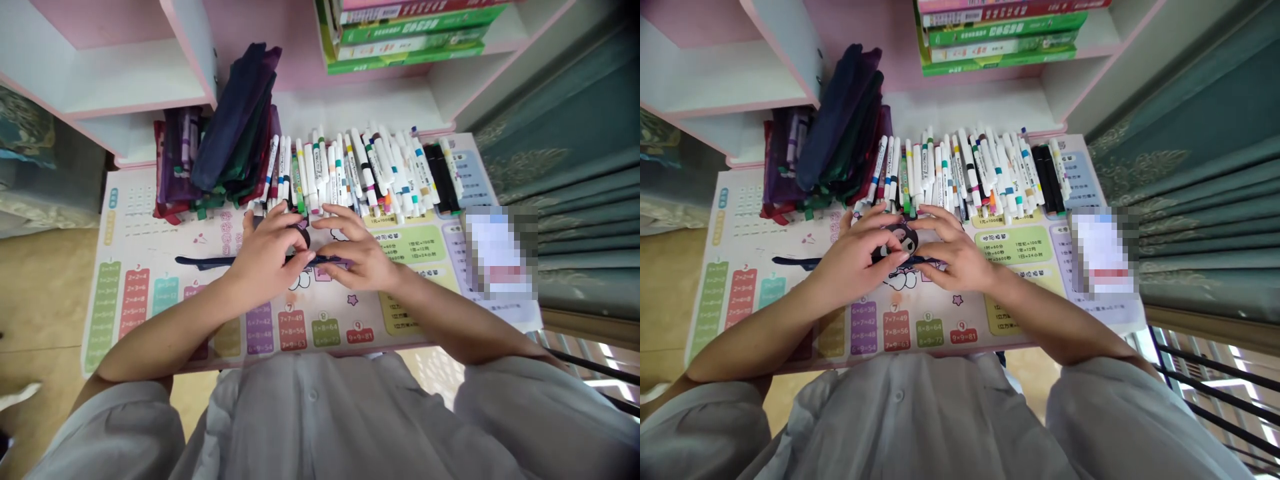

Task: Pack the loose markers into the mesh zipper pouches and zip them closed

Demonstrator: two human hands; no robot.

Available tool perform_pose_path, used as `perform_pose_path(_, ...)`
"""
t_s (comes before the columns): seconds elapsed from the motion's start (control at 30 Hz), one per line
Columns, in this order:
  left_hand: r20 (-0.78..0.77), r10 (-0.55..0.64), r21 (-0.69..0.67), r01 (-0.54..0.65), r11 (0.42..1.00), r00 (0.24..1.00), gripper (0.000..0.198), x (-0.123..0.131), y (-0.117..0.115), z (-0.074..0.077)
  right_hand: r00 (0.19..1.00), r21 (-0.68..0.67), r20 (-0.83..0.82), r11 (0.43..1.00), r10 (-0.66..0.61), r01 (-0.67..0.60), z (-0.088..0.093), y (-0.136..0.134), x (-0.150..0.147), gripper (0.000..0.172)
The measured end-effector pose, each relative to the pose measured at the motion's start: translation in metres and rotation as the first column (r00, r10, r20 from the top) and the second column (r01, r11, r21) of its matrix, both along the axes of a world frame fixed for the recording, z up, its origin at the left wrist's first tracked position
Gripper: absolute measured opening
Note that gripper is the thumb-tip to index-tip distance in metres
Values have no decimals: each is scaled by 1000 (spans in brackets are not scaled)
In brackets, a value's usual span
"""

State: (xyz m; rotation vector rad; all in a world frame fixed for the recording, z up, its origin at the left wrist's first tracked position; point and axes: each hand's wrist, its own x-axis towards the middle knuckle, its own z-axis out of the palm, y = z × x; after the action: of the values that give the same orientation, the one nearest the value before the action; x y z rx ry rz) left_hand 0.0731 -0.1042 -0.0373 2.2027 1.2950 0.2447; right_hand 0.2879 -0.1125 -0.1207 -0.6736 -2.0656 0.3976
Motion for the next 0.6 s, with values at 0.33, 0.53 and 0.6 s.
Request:
perform_pose_path(0.33, -16, -31, -27, 30, 999, 999, 19, 0, -4, 3, 998, -62, 64, 998, -18, 22, 6, -2, 4, 10)
perform_pose_path(0.53, -27, -35, -25, 35, 999, 999, 20, 0, -3, 5, 998, -77, 61, 997, -5, 9, 6, -1, 6, 6)
perform_pose_path(0.6, -29, -29, -25, 28, 999, 999, 21, -1, -3, 5, 998, -75, 58, 997, -7, 11, 5, -1, 6, 6)
